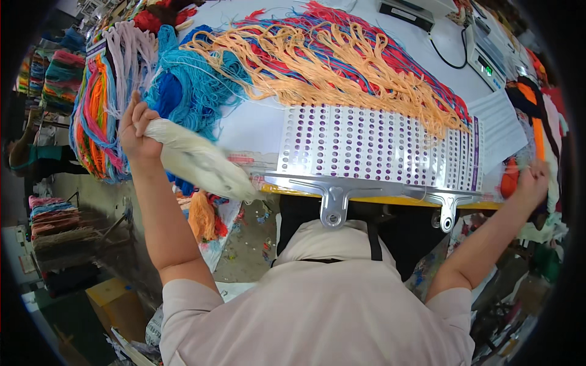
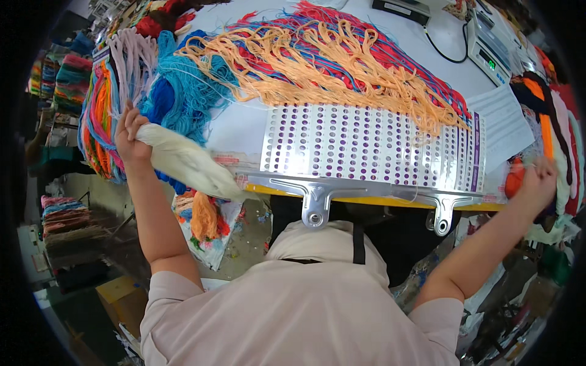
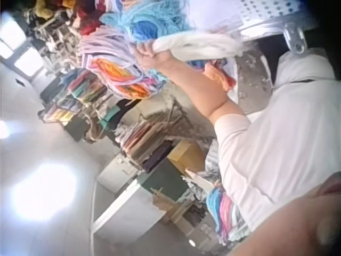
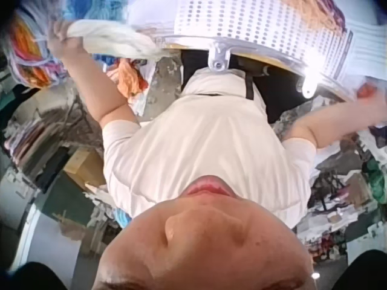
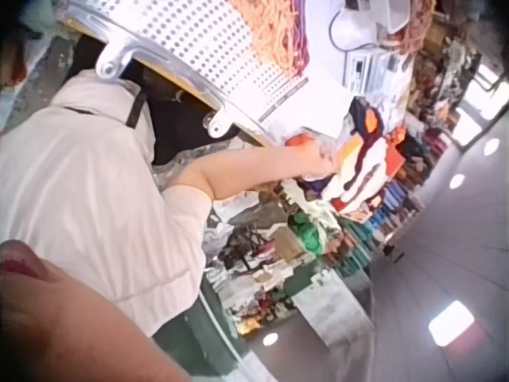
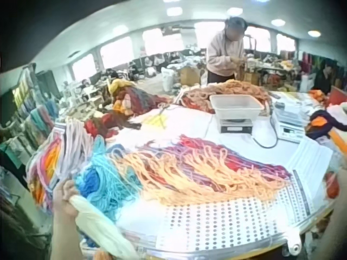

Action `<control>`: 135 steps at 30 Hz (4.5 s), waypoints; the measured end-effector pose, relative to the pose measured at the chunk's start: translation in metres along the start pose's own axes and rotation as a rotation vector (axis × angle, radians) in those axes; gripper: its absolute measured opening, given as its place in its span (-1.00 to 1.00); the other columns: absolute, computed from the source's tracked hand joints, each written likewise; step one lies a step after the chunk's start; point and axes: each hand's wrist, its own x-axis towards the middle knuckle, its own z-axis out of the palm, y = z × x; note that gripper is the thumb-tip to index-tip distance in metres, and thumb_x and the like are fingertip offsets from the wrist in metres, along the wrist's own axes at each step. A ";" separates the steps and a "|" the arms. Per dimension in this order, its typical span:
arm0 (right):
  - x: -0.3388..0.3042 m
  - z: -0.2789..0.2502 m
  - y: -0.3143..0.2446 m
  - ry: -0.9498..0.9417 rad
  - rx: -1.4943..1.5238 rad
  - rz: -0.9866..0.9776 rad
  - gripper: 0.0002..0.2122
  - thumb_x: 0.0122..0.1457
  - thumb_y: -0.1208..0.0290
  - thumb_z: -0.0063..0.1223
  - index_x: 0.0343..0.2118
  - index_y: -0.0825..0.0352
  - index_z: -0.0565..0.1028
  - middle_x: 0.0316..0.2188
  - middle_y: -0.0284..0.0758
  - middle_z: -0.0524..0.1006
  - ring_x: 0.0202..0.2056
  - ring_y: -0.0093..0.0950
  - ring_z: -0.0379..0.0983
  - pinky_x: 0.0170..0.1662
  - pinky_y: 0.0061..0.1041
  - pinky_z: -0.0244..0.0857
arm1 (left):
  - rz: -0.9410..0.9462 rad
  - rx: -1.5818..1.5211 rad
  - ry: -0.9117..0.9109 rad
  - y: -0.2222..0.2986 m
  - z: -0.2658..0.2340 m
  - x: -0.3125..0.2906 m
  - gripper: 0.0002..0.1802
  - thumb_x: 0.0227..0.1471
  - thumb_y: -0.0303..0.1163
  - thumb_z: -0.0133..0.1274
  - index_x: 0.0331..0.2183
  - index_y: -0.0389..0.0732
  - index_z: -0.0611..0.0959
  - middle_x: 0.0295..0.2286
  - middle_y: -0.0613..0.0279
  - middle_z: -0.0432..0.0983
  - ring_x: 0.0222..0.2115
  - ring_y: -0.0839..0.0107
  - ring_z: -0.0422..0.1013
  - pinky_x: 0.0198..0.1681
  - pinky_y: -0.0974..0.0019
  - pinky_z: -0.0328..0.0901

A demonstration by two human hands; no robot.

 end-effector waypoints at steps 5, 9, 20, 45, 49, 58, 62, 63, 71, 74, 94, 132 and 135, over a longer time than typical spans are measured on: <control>0.041 0.165 0.196 0.174 -0.914 -0.142 -0.71 0.03 0.41 0.04 -0.14 0.29 0.51 -0.43 -0.56 0.46 -0.51 -0.75 0.19 -0.36 -0.74 0.15 | -0.351 0.724 0.377 -0.121 0.039 0.016 -0.55 -0.04 -0.42 0.10 -0.05 -0.27 0.50 -0.39 0.32 0.53 -0.70 0.64 0.26 -0.61 0.62 0.23; 0.028 0.222 0.370 -0.420 -1.239 0.403 -0.80 0.06 0.41 0.04 -0.26 0.34 0.53 -0.48 -0.35 0.51 -0.45 -0.61 0.40 -0.37 -0.56 0.29 | -0.649 0.932 0.292 -0.205 0.024 0.010 -0.69 0.00 -0.37 0.09 -0.17 -0.24 0.61 -0.38 0.28 0.53 -0.67 0.59 0.22 -0.53 0.46 0.25; 0.032 0.192 0.457 -0.294 -1.128 0.254 -0.85 0.07 0.63 -0.02 -0.30 0.36 0.32 -0.66 -0.42 0.41 -0.58 -0.65 0.34 -0.50 -0.63 0.21 | -0.690 1.532 0.097 -0.233 0.023 0.041 -0.89 -0.01 -0.42 0.02 -0.45 -0.25 0.58 -0.64 0.32 0.43 -0.70 0.55 0.30 -0.60 0.45 0.19; 0.018 0.217 0.421 -0.387 -0.966 0.109 -0.85 0.18 0.49 -0.10 -0.19 0.29 0.39 -0.49 -0.30 0.48 -0.40 -0.52 0.45 -0.31 -0.51 0.29 | -0.701 1.372 0.058 -0.235 0.038 0.032 -0.86 -0.01 -0.34 0.07 -0.43 -0.19 0.62 -0.62 0.36 0.46 -0.74 0.60 0.26 -0.66 0.53 0.15; 0.026 0.199 0.420 -0.437 -1.453 0.168 -0.83 0.16 0.49 -0.11 -0.19 0.32 0.39 -0.48 -0.24 0.48 -0.40 -0.36 0.45 -0.28 -0.42 0.29 | -0.450 1.100 0.331 -0.187 0.016 0.054 -0.97 -0.13 -0.47 0.06 -0.51 -0.19 0.56 -0.58 0.31 0.46 -0.72 0.58 0.29 -0.68 0.54 0.17; 0.023 0.208 0.425 -0.370 -1.469 0.237 -0.79 0.14 0.43 -0.10 -0.16 0.27 0.43 -0.41 -0.18 0.54 -0.34 -0.22 0.49 -0.26 -0.29 0.32 | 0.078 1.010 0.537 0.019 -0.019 0.169 -0.87 0.03 -0.39 -0.06 -0.43 -0.21 0.55 -0.48 0.20 0.52 -0.65 0.42 0.35 -0.52 0.36 0.34; 0.011 0.205 0.430 -0.209 -1.161 0.199 -0.81 0.13 0.40 0.00 -0.21 0.33 0.48 -0.44 -0.25 0.54 -0.42 -0.45 0.48 -0.32 -0.46 0.34 | 0.107 1.845 0.384 -0.073 0.033 0.134 -0.64 0.11 -0.08 -0.05 -0.28 -0.13 0.66 -0.50 0.24 0.56 -0.59 0.40 0.42 -0.49 0.21 0.33; 0.008 0.211 0.430 -0.191 -1.136 0.133 -0.82 0.16 0.45 0.04 -0.19 0.36 0.50 -0.40 -0.40 0.54 -0.40 -0.66 0.41 -0.27 -0.64 0.31 | -0.141 1.417 0.440 -0.105 0.060 0.110 -0.59 0.08 -0.07 -0.01 -0.18 -0.15 0.64 -0.44 0.28 0.58 -0.60 0.38 0.42 -0.51 0.21 0.34; -0.004 0.319 0.367 -0.269 -0.691 0.126 -0.81 0.04 0.42 0.14 -0.31 0.40 0.54 -0.48 -0.37 0.53 -0.47 -0.65 0.42 -0.36 -0.62 0.32 | -0.511 0.525 -0.209 -0.184 0.131 0.014 -0.43 0.20 -0.19 -0.29 0.14 -0.34 0.27 0.06 0.10 0.27 0.03 0.31 0.26 0.07 0.27 0.14; -0.006 0.311 0.364 -0.277 -0.627 0.171 -0.85 0.04 0.45 0.13 -0.35 0.41 0.54 -0.50 -0.38 0.53 -0.49 -0.66 0.41 -0.39 -0.62 0.32 | -0.536 0.476 -0.227 -0.185 0.133 0.009 -0.43 0.23 -0.21 -0.35 0.15 -0.38 0.22 0.17 0.06 0.13 0.14 0.25 0.16 0.19 0.23 0.04; -0.012 0.310 0.364 -0.267 -0.466 0.272 -0.91 0.11 0.55 0.03 -0.34 0.44 0.49 -0.42 -0.36 0.51 -0.36 -0.60 0.47 -0.29 -0.58 0.46 | -0.522 0.481 -0.172 -0.185 0.126 0.002 -0.44 0.20 -0.24 -0.32 0.14 -0.37 0.24 0.14 0.04 0.17 0.10 0.25 0.21 0.17 0.19 0.09; 0.037 0.180 0.435 -0.288 -1.117 0.313 -0.82 0.04 0.51 -0.02 -0.26 0.34 0.37 -0.59 -0.32 0.50 -0.58 -0.50 0.43 -0.46 -0.51 0.27 | -0.656 1.253 0.106 -0.244 0.028 0.029 -0.78 -0.03 -0.35 0.06 -0.31 -0.23 0.65 -0.57 0.35 0.47 -0.70 0.61 0.24 -0.59 0.50 0.18; 0.035 0.181 0.436 -0.290 -1.168 0.287 -0.84 0.05 0.50 -0.03 -0.27 0.34 0.38 -0.58 -0.31 0.50 -0.57 -0.48 0.42 -0.44 -0.50 0.27 | -0.727 1.431 0.111 -0.249 0.039 0.037 -0.83 0.00 -0.34 0.04 -0.45 -0.25 0.62 -0.65 0.35 0.44 -0.70 0.58 0.28 -0.61 0.48 0.18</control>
